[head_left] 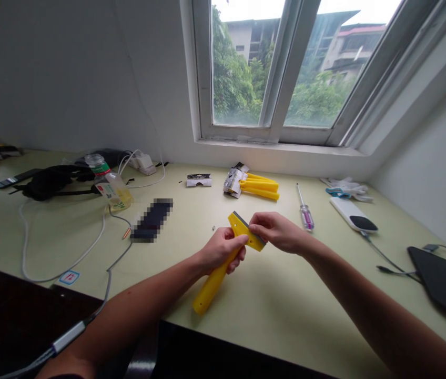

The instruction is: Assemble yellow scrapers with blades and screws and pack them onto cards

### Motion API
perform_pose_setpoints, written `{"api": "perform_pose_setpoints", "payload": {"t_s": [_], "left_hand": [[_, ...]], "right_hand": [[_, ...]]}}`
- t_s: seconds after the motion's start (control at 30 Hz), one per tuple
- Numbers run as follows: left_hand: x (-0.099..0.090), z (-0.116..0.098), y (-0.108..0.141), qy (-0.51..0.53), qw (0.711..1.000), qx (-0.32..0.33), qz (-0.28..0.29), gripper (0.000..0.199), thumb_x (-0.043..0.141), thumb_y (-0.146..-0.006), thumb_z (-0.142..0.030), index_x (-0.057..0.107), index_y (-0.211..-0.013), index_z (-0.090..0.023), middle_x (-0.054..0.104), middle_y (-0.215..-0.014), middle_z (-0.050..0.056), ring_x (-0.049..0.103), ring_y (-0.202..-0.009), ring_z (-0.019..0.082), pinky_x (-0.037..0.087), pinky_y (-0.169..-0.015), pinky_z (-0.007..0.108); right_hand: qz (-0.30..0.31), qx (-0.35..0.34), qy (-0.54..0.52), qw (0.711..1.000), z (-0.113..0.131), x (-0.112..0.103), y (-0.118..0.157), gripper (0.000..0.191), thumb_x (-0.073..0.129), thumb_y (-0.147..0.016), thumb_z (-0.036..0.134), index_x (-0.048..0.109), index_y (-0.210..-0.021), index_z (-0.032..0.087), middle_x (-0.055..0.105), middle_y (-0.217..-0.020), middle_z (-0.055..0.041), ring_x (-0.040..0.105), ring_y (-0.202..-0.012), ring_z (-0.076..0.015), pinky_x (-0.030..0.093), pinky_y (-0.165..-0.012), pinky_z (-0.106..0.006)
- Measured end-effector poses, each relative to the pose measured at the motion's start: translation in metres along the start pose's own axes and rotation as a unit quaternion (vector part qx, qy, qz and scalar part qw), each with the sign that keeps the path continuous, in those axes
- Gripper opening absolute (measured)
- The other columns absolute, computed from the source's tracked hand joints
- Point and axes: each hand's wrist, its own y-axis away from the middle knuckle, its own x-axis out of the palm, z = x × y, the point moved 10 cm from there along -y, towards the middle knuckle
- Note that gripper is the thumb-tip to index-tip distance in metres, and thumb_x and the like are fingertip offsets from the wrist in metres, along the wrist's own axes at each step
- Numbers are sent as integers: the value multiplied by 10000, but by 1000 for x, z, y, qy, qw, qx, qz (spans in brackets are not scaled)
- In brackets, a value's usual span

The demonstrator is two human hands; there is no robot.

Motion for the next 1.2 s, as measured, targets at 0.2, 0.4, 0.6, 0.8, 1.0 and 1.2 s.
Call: {"api": "perform_pose_setpoints", "payload": {"t_s": [0.2, 0.4, 0.6, 0.8, 1.0, 1.2], "left_hand": [[0, -6, 4, 30, 999, 19, -14, 333, 627, -814, -415, 498, -676, -141, 516, -535, -16, 394, -318, 58, 310, -286, 192], [-2, 0, 1, 10, 1000, 11, -6, 369, 606, -820, -453, 484, -655, -147, 475, -505, -32, 383, -313, 54, 311, -291, 188], [-1, -3, 1, 46, 999, 25, -1, 297, 542, -859, -436, 505, -823, -143, 557, -588, -3, 433, -333, 75, 345, -305, 197], [-20, -26, 3, 43, 997, 44, -40, 373, 534, -877, -492, 487, -745, -145, 503, -552, -30, 373, -311, 47, 283, -286, 174], [-67, -51, -2, 63, 985, 94, -128, 356, 576, -850, -457, 457, -713, -151, 527, -637, -19, 398, -358, 37, 301, -324, 177], [-65, -47, -5, 74, 981, 125, -128, 289, 531, -866, -439, 439, -795, -175, 533, -672, -21, 499, -429, 94, 424, -401, 244]], "right_hand": [[-35, -22, 22, 999, 9, -4, 1, 244, 530, -843, 392, 601, -780, 167, 583, -682, -9, 499, -617, -129, 392, -558, -259], [-6, -10, -14, 1000, 3, 4, -2, 314, 567, -835, 469, 610, -818, 158, 610, -730, -23, 532, -655, -135, 411, -585, -258], [11, -13, -85, 996, 6, 12, -1, 369, 651, -773, 520, 593, -787, 156, 612, -707, -19, 541, -638, -130, 418, -576, -257], [-44, -51, -101, 993, 11, -3, -7, 361, 534, -873, 500, 606, -797, 155, 609, -711, -25, 563, -650, -132, 446, -618, -268], [-94, -67, 151, 982, -29, -11, -22, 210, 549, -875, 334, 680, -950, 189, 689, -902, -68, 588, -748, -161, 444, -710, -301], [-122, -35, 312, 942, -41, 8, -27, 214, 567, -866, 403, 663, -870, 211, 688, -810, -33, 572, -683, -161, 370, -618, -278]]}}
